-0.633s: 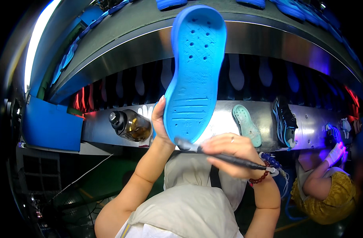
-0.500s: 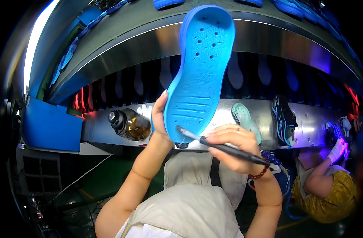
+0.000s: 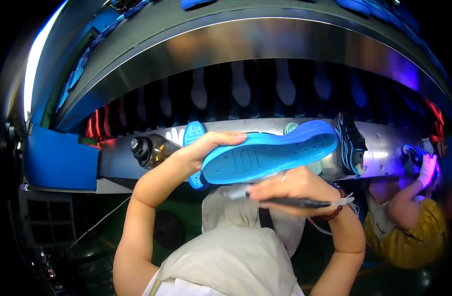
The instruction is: The person reaches for a blue shoe sole from a conveyor belt, holds it, and applies a liquid with a brush to the bottom and inner edges before placing it back on the belt.
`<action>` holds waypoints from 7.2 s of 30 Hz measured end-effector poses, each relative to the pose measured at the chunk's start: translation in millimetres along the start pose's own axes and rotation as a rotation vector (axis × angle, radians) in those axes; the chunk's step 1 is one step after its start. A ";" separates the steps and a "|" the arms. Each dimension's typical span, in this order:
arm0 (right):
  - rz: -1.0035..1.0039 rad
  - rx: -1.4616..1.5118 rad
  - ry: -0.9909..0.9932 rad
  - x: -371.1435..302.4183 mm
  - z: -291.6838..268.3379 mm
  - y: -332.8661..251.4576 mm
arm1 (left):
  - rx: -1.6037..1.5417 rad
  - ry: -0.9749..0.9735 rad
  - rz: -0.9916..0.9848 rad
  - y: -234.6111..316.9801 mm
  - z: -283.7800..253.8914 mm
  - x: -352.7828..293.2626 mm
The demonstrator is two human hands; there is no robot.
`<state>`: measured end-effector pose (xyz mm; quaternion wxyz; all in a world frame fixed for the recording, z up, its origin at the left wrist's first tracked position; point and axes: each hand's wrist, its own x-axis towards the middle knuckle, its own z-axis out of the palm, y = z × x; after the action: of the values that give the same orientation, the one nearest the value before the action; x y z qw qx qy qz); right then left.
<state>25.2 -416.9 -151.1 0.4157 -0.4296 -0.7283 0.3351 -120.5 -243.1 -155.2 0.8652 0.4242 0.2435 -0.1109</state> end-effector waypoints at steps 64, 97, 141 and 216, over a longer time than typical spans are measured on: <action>0.267 1.007 0.908 -40.6 46.7 104.6 | -1.062 -0.089 1.662 159.2 -181.6 -165.3; 0.296 1.116 0.987 -55.5 30.6 123.3 | -0.053 0.596 1.190 24.0 -200.2 -62.1; 0.245 -0.256 0.493 11.3 46.1 54.4 | -0.546 0.083 0.561 -90.7 -42.9 75.2; -0.040 -0.010 0.174 -2.2 -14.6 4.1 | -0.127 -0.234 0.089 -21.1 -26.1 13.9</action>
<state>40.3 -415.3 -149.0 0.4821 -0.4444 -0.6994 0.2845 -125.6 -235.3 -190.3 0.9169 0.3630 0.1283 -0.1053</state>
